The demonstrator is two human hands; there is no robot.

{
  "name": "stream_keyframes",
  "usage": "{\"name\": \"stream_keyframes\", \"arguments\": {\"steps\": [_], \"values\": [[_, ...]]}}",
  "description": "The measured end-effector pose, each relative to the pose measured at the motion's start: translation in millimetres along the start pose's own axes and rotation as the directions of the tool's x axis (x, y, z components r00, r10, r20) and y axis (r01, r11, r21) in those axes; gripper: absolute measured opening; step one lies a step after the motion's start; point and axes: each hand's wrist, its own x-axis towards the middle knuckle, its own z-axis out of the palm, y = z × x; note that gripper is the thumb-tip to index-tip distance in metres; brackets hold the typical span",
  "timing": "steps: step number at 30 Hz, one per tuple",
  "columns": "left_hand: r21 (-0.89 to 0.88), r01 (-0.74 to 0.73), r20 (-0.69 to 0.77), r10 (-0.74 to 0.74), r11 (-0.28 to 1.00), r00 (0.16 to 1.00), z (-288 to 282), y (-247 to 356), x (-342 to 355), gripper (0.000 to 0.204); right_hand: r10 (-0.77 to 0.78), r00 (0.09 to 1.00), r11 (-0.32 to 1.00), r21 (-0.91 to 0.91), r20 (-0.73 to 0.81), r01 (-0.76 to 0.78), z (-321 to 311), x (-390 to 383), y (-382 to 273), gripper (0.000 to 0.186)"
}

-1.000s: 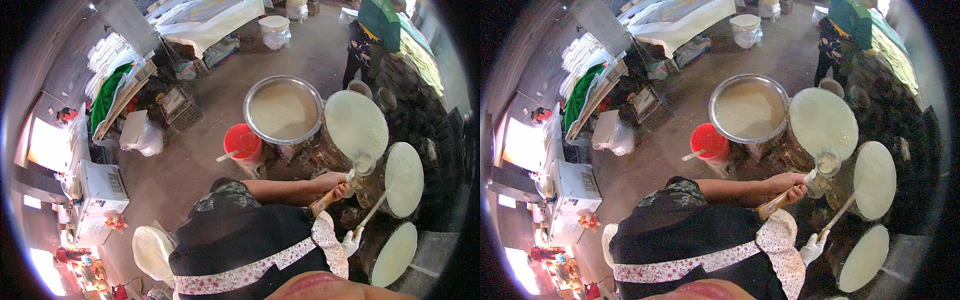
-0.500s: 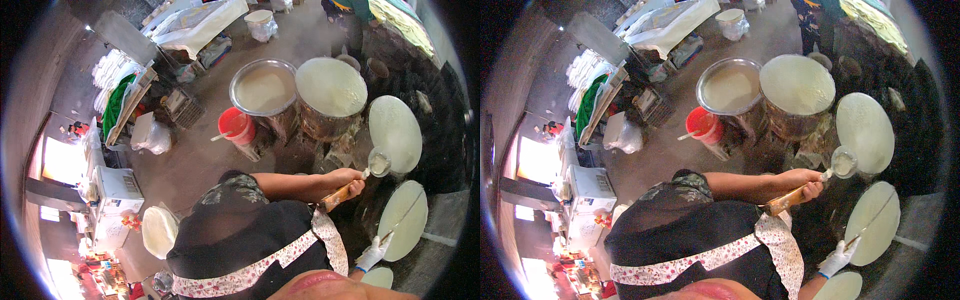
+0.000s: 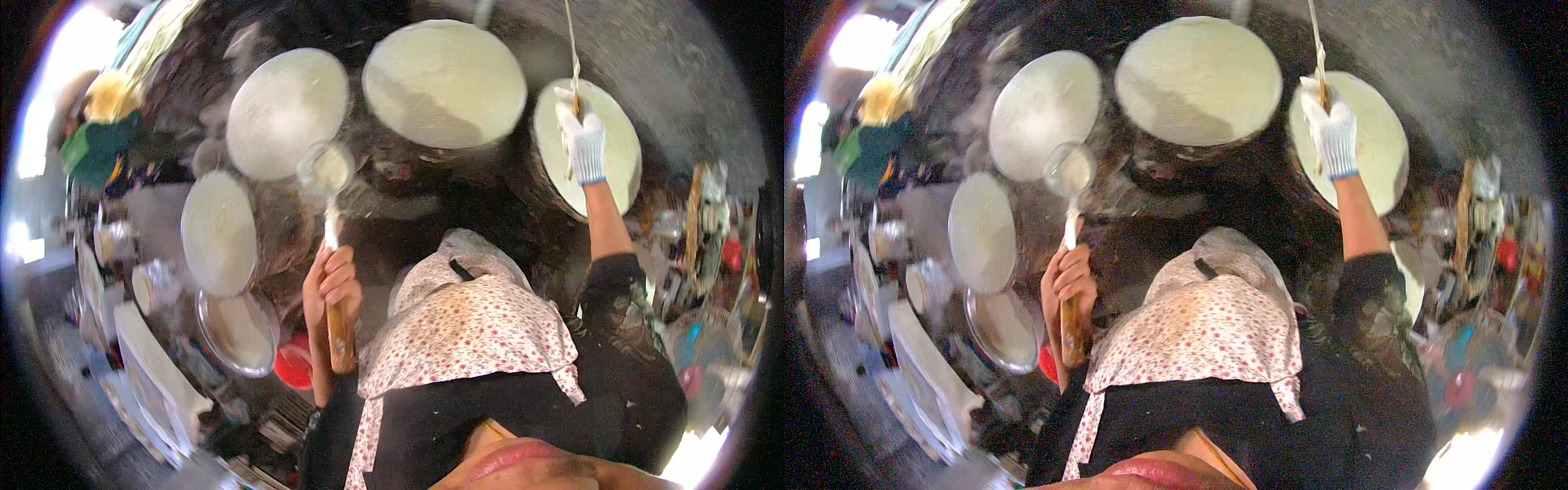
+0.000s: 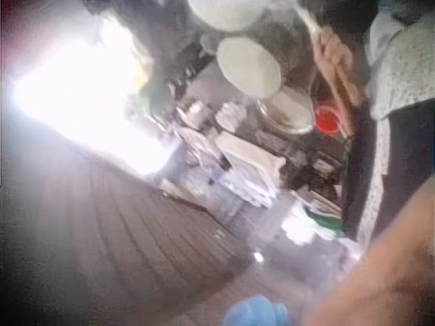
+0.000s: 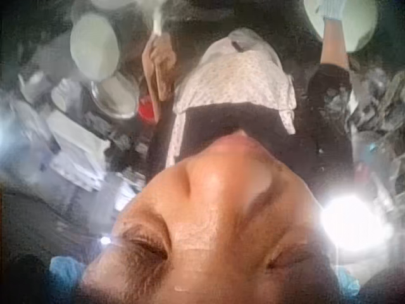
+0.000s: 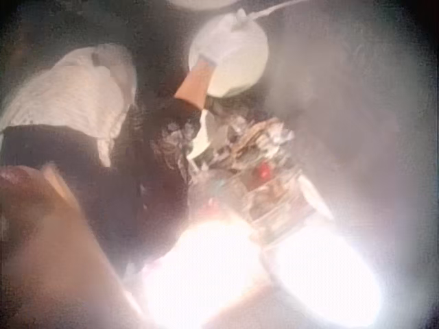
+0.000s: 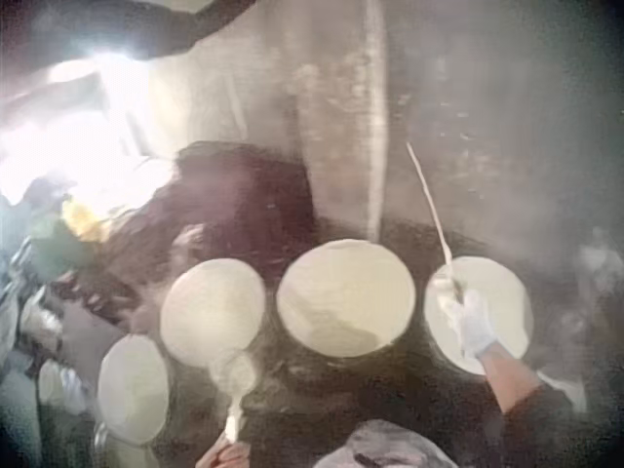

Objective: The person ladles batter onto several round hot plates and spreads it into thin crepes using a wooden spreader. They repeatedly scoop batter from a metal bowl, pour it onto the plates, and smooth the surface while steam rises from the cooking crepes.

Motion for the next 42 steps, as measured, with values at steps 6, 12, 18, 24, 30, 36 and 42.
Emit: {"name": "stream_keyframes", "arguments": {"steps": [6,12,18,24,30,36,42], "values": [[0.001,-0.017,-0.075,0.017,1.0,0.997,12,0,1,0.047,0.028,0.999,0.767,-0.642,0.017,-0.011,-4,77,51,0.036],[0.029,-0.023,-0.165,0.027,0.999,0.986,16,-22,9,0.044,-0.213,0.945,0.639,-0.696,0.247,0.326,59,165,100,0.032],[0.015,-0.19,-0.263,0.187,0.982,0.946,26,-46,13,0.039,-0.285,0.888,0.57,-0.68,0.362,0.46,147,272,73,0.035],[0.054,-0.324,-0.256,0.327,0.945,0.91,34,-60,21,0.049,-0.254,0.847,0.519,-0.673,0.467,0.527,231,332,60,0.038],[0.118,-0.359,-0.306,0.378,0.926,0.874,43,-66,24,0.044,-0.223,0.788,0.454,-0.654,0.573,0.604,228,329,52,0.032],[0.199,-0.355,-0.298,0.402,0.913,0.866,46,-64,19,0.047,-0.188,0.767,0.652,-0.507,0.613,0.564,179,321,-5,0.026],[0.132,-0.337,-0.295,0.361,0.932,0.885,39,-47,16,0.049,-0.165,0.784,0.676,-0.51,0.598,0.531,170,287,-32,0.028]]}}
